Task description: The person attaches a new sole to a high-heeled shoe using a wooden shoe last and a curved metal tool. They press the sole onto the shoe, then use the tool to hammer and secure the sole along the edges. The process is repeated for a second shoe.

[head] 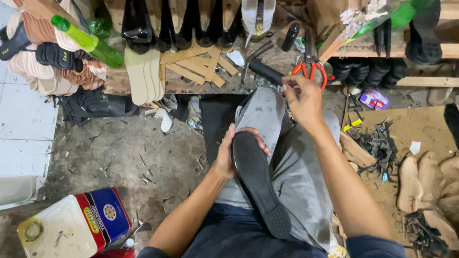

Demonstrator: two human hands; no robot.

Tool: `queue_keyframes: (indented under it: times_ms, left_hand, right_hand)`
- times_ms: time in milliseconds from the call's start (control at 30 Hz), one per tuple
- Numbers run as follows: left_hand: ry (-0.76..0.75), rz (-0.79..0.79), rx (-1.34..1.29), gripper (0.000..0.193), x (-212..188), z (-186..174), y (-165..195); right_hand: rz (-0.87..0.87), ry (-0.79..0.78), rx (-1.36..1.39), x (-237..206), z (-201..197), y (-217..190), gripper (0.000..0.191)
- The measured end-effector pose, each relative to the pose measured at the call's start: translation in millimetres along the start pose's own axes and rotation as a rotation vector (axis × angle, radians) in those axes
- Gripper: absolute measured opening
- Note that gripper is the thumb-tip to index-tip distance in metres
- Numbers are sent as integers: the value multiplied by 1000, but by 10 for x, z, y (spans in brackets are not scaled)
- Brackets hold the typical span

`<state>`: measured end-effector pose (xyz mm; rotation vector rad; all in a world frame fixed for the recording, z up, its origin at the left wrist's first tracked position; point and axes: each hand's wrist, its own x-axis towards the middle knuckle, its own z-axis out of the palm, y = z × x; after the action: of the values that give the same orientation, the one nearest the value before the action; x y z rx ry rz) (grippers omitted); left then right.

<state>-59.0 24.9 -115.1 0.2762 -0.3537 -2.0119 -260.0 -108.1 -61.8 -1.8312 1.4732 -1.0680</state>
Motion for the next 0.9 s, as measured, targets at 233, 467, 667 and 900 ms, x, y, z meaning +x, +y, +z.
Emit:
queue_keyframes:
  times_ms: [233, 467, 667, 900]
  left_hand:
    - [88, 47, 76, 60, 95, -119, -49]
    - [122, 21, 101, 56, 126, -117, -95]
    - [158, 288, 318, 52, 29, -20, -265]
    - [93, -31, 516, 46, 329, 337, -63]
  right_hand:
    - [-283, -150, -398, 547, 335, -157, 48]
    - [-254, -300, -471, 723, 284, -128, 69]
    - [-108, -25, 201, -186, -140, -423, 87]
    - [120, 264, 109, -1856, -928, -664, 66]
